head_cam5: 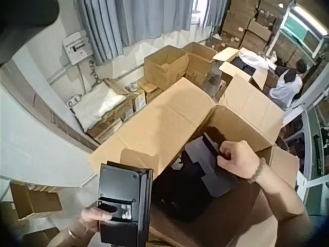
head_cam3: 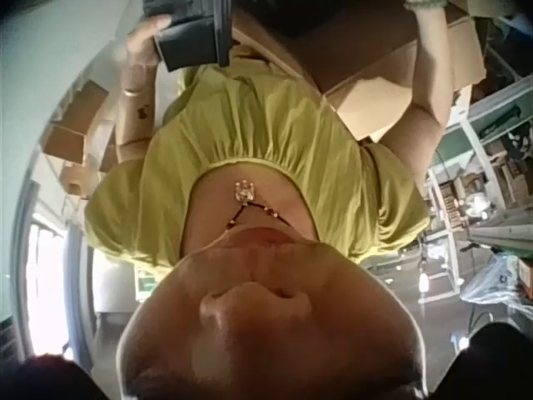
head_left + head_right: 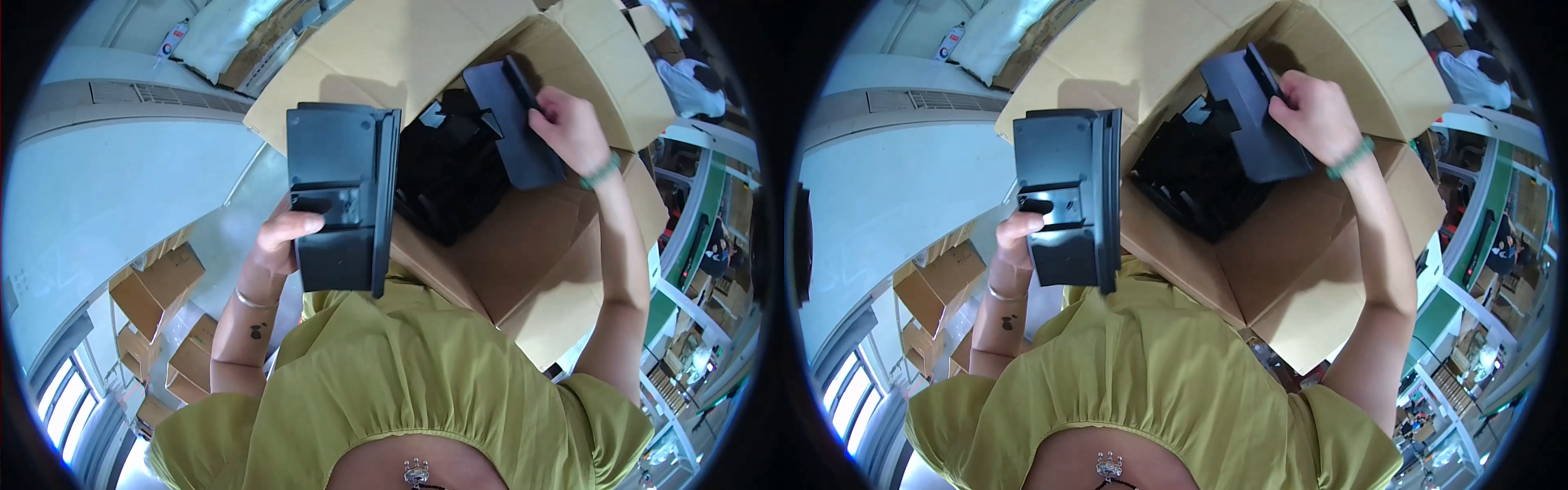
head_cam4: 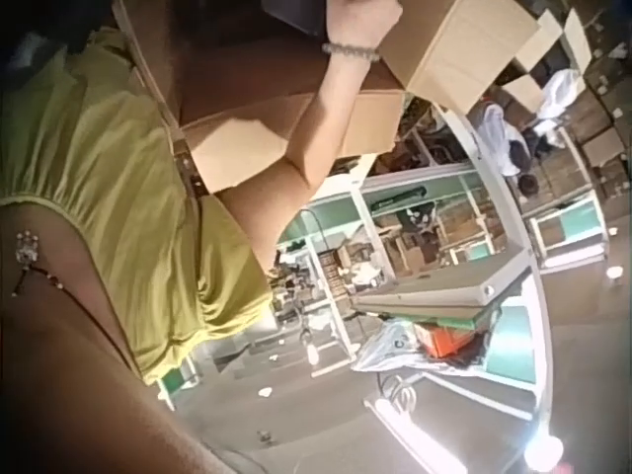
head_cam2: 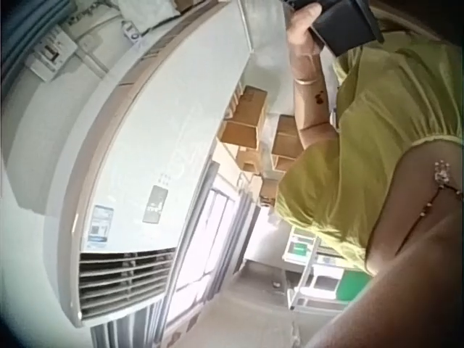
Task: Sorting and arranging black plastic components from a cardboard box onto an assembly table in a manufacturing facility.
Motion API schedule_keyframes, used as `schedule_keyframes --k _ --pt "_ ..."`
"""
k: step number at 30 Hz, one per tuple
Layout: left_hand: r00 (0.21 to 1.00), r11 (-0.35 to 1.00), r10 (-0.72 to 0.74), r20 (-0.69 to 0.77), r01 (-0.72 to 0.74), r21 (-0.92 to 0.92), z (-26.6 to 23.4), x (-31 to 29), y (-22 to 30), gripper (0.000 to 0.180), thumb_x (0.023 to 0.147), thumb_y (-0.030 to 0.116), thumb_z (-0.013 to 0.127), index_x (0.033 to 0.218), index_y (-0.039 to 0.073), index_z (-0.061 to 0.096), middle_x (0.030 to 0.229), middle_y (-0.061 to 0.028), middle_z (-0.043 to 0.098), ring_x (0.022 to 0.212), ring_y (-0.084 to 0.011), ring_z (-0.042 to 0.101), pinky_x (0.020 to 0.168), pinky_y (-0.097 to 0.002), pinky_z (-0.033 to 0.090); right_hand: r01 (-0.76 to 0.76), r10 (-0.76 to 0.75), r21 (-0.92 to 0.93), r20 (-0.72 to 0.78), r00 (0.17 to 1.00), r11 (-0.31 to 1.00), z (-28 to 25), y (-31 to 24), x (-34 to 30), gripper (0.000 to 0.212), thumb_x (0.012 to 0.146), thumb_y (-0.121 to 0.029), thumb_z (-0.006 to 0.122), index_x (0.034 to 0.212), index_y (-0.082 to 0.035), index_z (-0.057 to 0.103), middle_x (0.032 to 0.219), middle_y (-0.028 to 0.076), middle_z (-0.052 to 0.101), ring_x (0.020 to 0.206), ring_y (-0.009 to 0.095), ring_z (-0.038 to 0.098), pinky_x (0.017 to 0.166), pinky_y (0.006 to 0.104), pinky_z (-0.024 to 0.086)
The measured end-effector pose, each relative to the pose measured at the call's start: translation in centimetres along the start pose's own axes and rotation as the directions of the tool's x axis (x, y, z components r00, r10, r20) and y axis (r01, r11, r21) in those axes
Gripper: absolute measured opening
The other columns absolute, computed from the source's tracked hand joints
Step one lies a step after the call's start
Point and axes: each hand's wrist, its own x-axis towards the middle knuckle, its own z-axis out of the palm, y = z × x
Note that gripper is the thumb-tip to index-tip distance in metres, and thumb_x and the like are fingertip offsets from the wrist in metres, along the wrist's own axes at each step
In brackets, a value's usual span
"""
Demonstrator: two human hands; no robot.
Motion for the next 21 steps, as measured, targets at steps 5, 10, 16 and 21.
schedule_keyframes --k 5,10,16,21 --pt "0.997 0.997 0.069 0.037 -0.068 -0.038 2.3 1.8 -1.1 0.066 0.077 0.021 0.061 0.132 0.0 0.031 0.12 -0.0147 0.051 0.107 -0.0252 0.053 0.094 -0.0388 0.042 0.088 0.174 0.622 -0.348 0.921 0.778 -2.2 -12.8 -7.6 0.041 0.077 0.001 0.053 0.117 -0.002 0.049 0.053 -0.001 0.045 0.046 0.003 0.04 0.043 0.0198 0.031" --pt "0.984 0.983 0.04 0.174 -0.007 -0.184 2.3 3.3 -2.1 0.076 0.079 0.045 0.061 0.133 0.001 0.031 0.124 -0.0141 0.047 0.111 -0.0244 0.051 0.094 -0.0387 0.043 0.208 -0.023 0.284 -0.54 0.841 0.936 3.7 -16.4 -7.8 0.051 0.068 -0.002 0.059 0.118 -0.006 0.051 0.056 0.009 0.055 0.045 0.021 0.055 0.044 0.0306 0.044" --pt "0.997 0.994 -0.075 0.002 0.074 0.085 -0.1 1.2 -2.1 0.075 0.069 0.032 0.061 0.13 -0.003 0.034 0.126 -0.0201 0.045 0.107 -0.0304 0.053 0.091 -0.0399 0.045 0.119 0.097 0.613 -0.308 0.947 0.781 3.8 -14.5 -7.4 0.029 0.076 -0.016 0.06 0.102 -0.003 0.055 0.055 0.011 0.055 0.049 0.024 0.057 0.048 0.0328 0.045" --pt "0.985 0.994 -0.098 0.141 0.104 -0.032 3.3 0.0 -0.9 0.089 0.063 0.035 0.061 0.134 -0.005 0.026 0.128 -0.0267 0.041 0.104 -0.0379 0.055 0.085 -0.0433 0.049 -0.337 0.336 0.035 -0.213 0.917 0.941 10.7 2.1 3.6 0.019 0.079 -0.023 0.051 0.089 -0.012 0.064 0.078 0.016 0.064 0.075 0.035 0.061 0.069 0.0443 0.05"
